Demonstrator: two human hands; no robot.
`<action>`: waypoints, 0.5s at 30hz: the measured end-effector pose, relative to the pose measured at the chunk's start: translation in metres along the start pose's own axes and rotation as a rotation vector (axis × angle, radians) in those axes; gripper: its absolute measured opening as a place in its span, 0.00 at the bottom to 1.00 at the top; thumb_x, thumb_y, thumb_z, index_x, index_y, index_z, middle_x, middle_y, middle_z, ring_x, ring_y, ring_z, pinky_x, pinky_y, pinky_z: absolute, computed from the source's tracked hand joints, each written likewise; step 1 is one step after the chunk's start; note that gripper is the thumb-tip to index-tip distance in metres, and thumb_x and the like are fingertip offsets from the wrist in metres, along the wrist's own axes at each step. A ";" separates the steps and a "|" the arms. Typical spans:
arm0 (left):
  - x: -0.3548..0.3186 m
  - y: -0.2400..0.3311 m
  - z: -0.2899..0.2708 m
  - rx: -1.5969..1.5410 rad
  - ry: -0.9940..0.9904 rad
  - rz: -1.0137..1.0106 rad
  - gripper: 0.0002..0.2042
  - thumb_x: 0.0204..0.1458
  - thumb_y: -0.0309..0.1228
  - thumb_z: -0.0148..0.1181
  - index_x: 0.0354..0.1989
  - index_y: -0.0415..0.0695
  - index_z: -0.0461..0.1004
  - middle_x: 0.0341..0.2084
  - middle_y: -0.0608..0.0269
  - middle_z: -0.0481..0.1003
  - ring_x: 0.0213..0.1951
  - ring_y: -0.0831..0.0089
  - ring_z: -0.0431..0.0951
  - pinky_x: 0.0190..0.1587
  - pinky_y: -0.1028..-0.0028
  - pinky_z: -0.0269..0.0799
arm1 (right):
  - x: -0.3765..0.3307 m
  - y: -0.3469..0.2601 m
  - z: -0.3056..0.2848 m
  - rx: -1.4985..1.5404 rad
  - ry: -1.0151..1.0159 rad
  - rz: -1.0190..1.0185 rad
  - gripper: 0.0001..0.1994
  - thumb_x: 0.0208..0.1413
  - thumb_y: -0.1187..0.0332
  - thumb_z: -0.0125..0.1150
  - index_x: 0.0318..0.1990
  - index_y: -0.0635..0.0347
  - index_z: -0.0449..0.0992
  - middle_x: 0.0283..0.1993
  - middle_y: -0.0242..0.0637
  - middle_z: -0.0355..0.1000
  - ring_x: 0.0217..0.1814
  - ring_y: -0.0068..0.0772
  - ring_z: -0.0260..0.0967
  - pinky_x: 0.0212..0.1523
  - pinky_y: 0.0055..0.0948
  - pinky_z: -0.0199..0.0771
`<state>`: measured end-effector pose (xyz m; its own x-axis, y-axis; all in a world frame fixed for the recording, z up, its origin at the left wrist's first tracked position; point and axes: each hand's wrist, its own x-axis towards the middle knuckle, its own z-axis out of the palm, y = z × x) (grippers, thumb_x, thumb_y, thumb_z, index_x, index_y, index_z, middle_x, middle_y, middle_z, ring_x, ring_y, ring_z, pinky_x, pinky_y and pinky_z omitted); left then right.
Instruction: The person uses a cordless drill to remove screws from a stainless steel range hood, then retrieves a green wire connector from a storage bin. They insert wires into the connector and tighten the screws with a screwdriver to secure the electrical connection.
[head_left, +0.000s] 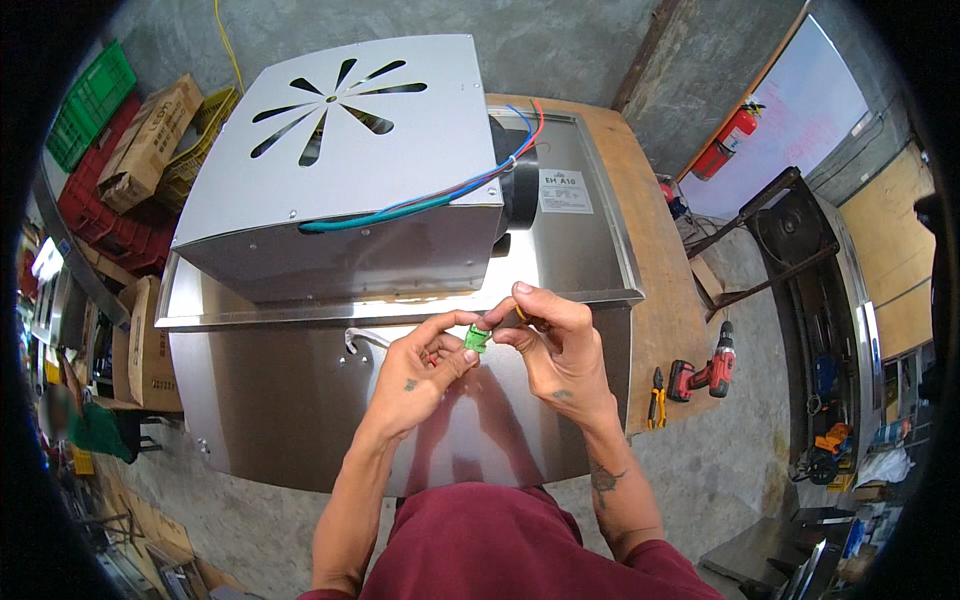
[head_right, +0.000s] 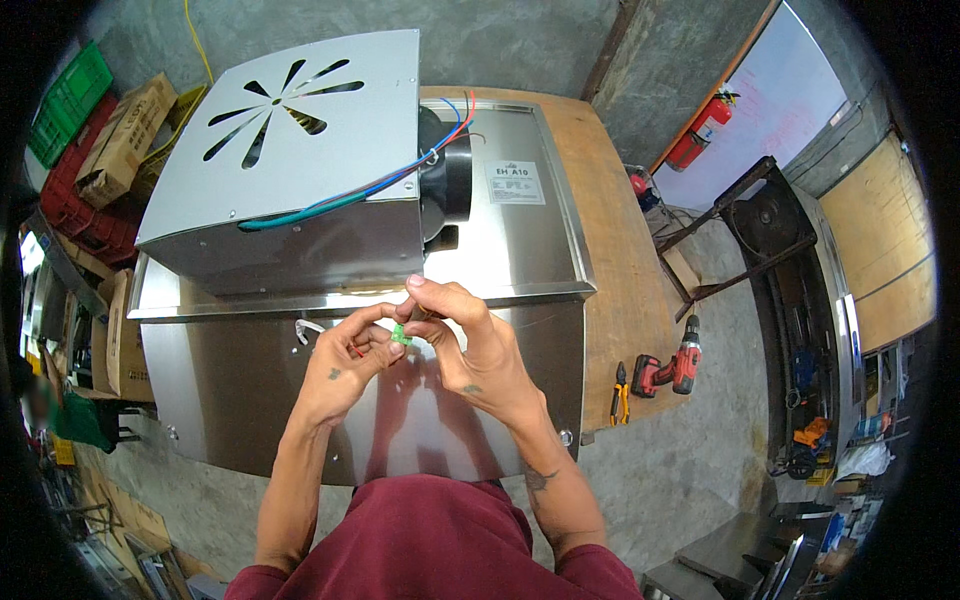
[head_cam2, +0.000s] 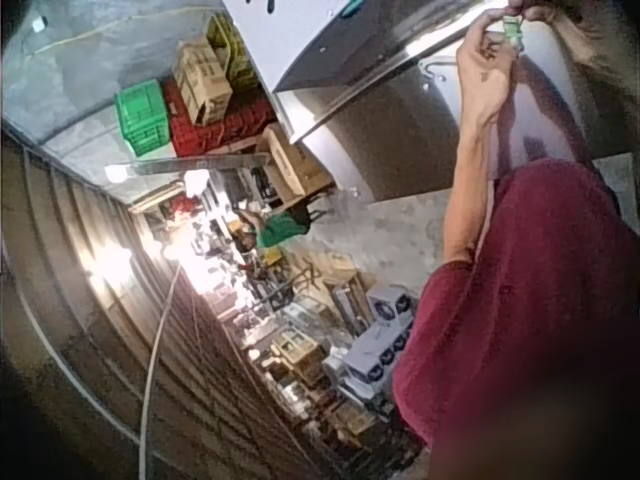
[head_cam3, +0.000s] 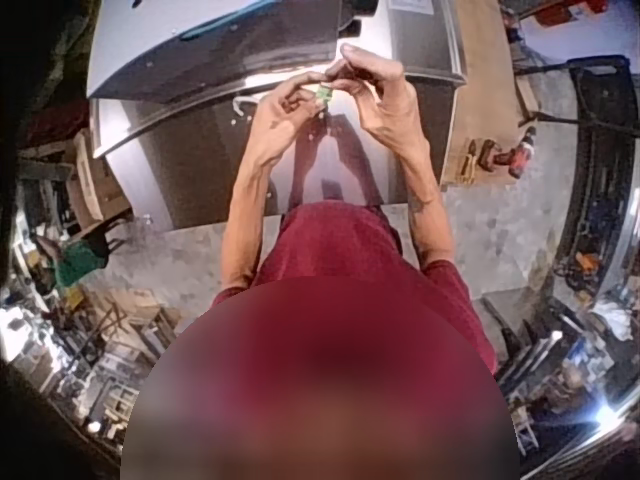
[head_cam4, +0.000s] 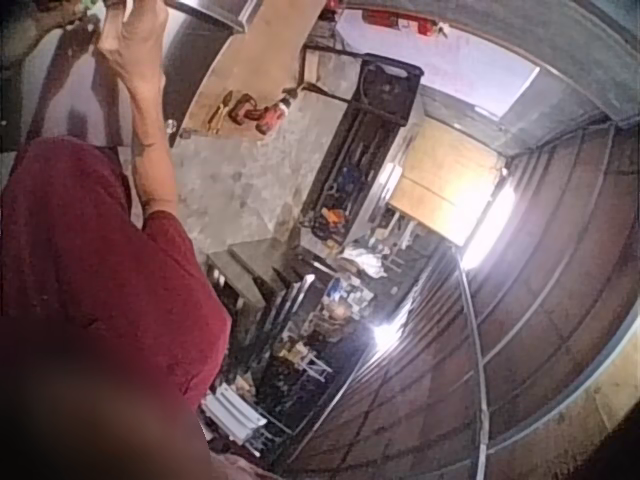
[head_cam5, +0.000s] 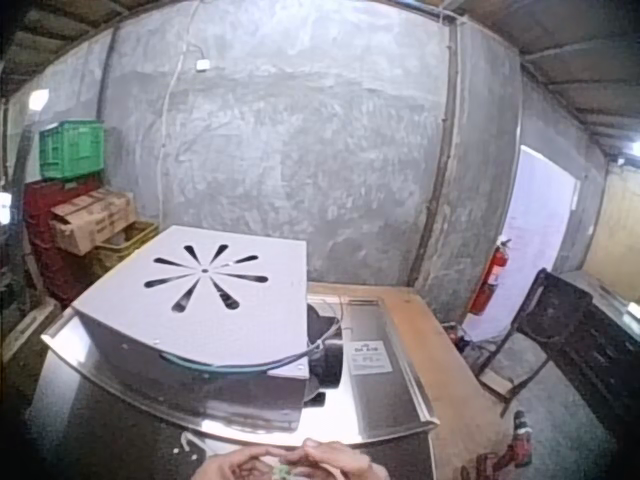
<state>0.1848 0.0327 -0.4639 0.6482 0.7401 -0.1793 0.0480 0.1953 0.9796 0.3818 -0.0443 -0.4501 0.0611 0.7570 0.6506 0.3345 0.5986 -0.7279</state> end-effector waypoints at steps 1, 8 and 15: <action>0.000 0.000 -0.001 -0.003 -0.007 -0.010 0.22 0.67 0.23 0.70 0.69 0.41 0.79 0.35 0.65 0.84 0.35 0.83 0.79 0.40 0.76 0.75 | 0.000 0.001 0.002 -0.018 0.014 -0.015 0.31 0.66 0.91 0.61 0.72 0.57 0.62 0.55 0.51 0.78 0.54 0.42 0.84 0.52 0.36 0.89; 0.002 -0.007 -0.002 -0.007 0.000 -0.009 0.22 0.66 0.24 0.71 0.68 0.41 0.79 0.37 0.66 0.84 0.41 0.81 0.81 0.45 0.76 0.76 | -0.003 0.005 0.009 -0.137 0.076 -0.072 0.34 0.61 0.90 0.69 0.71 0.56 0.64 0.53 0.48 0.78 0.50 0.40 0.85 0.51 0.35 0.90; 0.001 -0.012 -0.001 -0.006 0.012 0.014 0.21 0.68 0.24 0.69 0.69 0.43 0.79 0.36 0.66 0.84 0.37 0.84 0.79 0.44 0.77 0.75 | -0.005 0.003 0.016 -0.232 0.129 -0.100 0.37 0.58 0.89 0.73 0.72 0.56 0.65 0.50 0.44 0.79 0.47 0.36 0.84 0.45 0.33 0.85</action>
<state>0.1842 0.0320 -0.4764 0.6392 0.7508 -0.1666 0.0341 0.1888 0.9814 0.3677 -0.0417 -0.4588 0.1316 0.6489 0.7495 0.5501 0.5811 -0.5997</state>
